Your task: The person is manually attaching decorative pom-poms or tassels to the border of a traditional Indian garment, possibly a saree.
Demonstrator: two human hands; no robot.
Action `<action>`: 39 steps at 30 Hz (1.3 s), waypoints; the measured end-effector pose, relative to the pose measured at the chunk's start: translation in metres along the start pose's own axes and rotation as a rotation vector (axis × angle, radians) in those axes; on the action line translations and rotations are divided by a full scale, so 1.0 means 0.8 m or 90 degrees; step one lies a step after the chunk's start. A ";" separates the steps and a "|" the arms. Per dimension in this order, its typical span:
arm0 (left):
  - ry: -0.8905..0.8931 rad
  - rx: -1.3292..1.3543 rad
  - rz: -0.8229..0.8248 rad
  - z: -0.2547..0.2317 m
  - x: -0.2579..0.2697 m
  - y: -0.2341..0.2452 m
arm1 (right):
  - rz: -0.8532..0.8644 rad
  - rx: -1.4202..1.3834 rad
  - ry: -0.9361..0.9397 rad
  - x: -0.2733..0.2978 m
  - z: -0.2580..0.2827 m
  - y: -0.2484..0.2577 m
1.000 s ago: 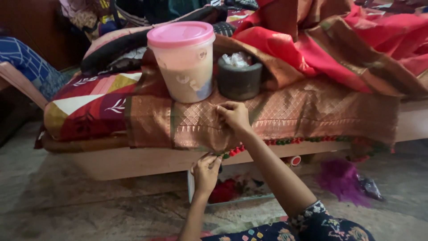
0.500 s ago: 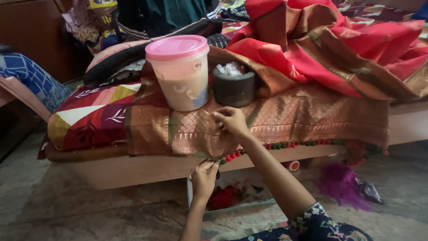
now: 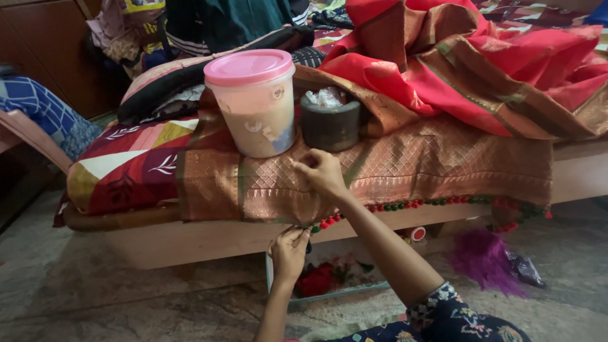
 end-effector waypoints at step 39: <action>-0.012 -0.003 -0.017 0.015 0.001 -0.008 | 0.124 -0.403 -0.235 -0.002 -0.057 0.013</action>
Point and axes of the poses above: each hand's wrist, its own x-axis away from the middle knuckle, its own y-axis out of the back of the hand, z = x × y, the point moved 2 cm from there along -x, towards the middle knuckle, and after that the axes turned 10 degrees about z, right-handed, at the moved point
